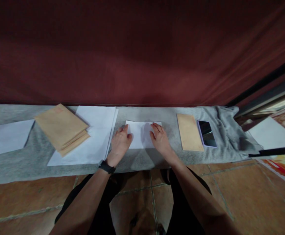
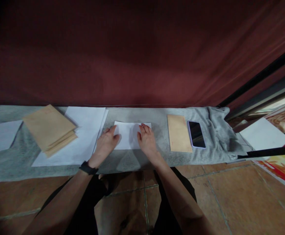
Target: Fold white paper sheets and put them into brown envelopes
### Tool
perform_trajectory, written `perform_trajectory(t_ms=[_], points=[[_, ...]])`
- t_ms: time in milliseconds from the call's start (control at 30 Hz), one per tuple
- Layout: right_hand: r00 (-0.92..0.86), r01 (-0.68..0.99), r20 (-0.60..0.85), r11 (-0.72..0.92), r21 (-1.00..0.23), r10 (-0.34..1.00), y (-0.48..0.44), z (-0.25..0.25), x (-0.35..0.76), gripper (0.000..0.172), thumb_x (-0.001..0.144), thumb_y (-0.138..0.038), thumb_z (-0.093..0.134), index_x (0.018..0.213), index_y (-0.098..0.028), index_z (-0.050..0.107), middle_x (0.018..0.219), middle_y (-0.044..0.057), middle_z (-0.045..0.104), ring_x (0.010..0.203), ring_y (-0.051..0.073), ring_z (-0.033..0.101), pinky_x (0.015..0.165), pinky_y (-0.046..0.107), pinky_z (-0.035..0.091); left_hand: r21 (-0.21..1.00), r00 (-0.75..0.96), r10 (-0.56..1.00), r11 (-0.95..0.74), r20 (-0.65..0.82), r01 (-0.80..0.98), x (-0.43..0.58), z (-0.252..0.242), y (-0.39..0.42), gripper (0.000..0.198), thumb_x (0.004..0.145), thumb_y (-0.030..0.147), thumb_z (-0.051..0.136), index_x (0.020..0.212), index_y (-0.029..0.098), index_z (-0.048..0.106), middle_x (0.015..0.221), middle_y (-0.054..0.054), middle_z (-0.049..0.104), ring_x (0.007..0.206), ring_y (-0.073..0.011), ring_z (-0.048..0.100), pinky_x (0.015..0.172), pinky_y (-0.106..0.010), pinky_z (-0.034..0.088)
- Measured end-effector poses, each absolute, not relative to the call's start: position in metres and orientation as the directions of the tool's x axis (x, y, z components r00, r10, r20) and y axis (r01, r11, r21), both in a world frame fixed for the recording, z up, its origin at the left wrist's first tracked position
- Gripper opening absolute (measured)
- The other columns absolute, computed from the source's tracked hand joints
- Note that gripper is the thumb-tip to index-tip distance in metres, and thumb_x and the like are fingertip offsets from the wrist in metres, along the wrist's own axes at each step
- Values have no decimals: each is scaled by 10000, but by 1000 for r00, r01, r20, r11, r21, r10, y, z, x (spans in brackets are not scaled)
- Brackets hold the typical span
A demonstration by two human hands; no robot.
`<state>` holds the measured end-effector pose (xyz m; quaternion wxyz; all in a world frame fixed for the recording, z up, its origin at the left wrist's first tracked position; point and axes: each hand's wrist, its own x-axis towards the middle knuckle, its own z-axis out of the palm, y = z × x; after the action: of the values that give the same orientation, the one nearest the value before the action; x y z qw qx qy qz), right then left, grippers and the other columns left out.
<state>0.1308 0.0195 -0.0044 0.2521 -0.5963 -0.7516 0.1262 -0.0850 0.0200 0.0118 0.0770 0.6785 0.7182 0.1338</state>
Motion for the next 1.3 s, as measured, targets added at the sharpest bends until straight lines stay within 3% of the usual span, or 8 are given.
perform_trajectory(t_ms=[133, 233, 367, 633, 800, 1100, 1300], points=[[-227, 832, 163, 278, -480, 960, 17, -9, 112, 497, 1065, -254, 360, 1508, -126, 545, 1615, 141, 487, 1525, 267, 399, 1259, 455, 318, 300, 41, 980, -99, 195, 949, -66, 14, 17, 518, 1004, 306, 438, 1473, 126, 564, 1552, -218, 522, 1430, -387, 505, 1175, -546, 408], [-263, 845, 131, 293, -448, 956, 14, -16, 106, 537, 1057, -215, 329, 1563, -109, 475, 1651, 141, 438, 1555, 266, 357, 1283, 475, 279, 368, 250, 958, -284, 137, 885, -47, 0, 18, 555, 1063, 377, 349, 1538, 127, 489, 1661, -165, 411, 1567, -332, 326, 1271, -529, 282], [-296, 870, 127, 322, -373, 947, 9, -25, 105, 591, 1023, -145, 339, 1611, -128, 403, 1680, 137, 379, 1579, 281, 313, 1294, 515, 234, 365, 295, 953, -300, 71, 881, -33, -18, 20, 641, 1077, 474, 308, 1602, 117, 392, 1674, -165, 383, 1596, -301, 265, 1300, -525, 212], [-245, 923, 159, 280, -266, 957, 8, -31, 115, 549, 1083, -284, 351, 1602, -116, 417, 1691, 149, 342, 1572, 304, 325, 1287, 519, 236, 213, 253, 966, -260, 61, 942, -39, -22, 18, 690, 1083, 500, 277, 1637, 90, 309, 1710, -150, 293, 1617, -262, 193, 1322, -462, 137], [-212, 941, 216, 259, -218, 953, 7, -37, 127, 600, 1102, -435, 373, 1609, -115, 404, 1682, 157, 358, 1550, 324, 363, 1275, 520, 249, 135, 204, 977, -210, 57, 968, -48, -25, 18, 707, 1084, 497, 285, 1645, 66, 275, 1718, -165, 250, 1619, -278, 183, 1320, -475, 125], [-144, 959, 222, 191, -209, 964, 6, -41, 145, 615, 1097, -454, 389, 1622, -133, 378, 1678, 154, 377, 1540, 320, 369, 1262, 514, 247, 164, 89, 992, -102, 89, 981, -56, -26, 16, 736, 1065, 492, 348, 1610, -2, 325, 1694, -233, 283, 1601, -341, 238, 1301, -517, 177], [-116, 970, 186, 151, -191, 976, 7, -40, 152, 636, 1102, -465, 338, 1619, -96, 370, 1680, 182, 360, 1535, 355, 365, 1248, 561, 239, 193, 6, 994, -27, 109, 981, -66, -15, 17, 686, 1035, 414, 412, 1566, -20, 402, 1639, -264, 395, 1511, -393, 402, 1218, -522, 335]])
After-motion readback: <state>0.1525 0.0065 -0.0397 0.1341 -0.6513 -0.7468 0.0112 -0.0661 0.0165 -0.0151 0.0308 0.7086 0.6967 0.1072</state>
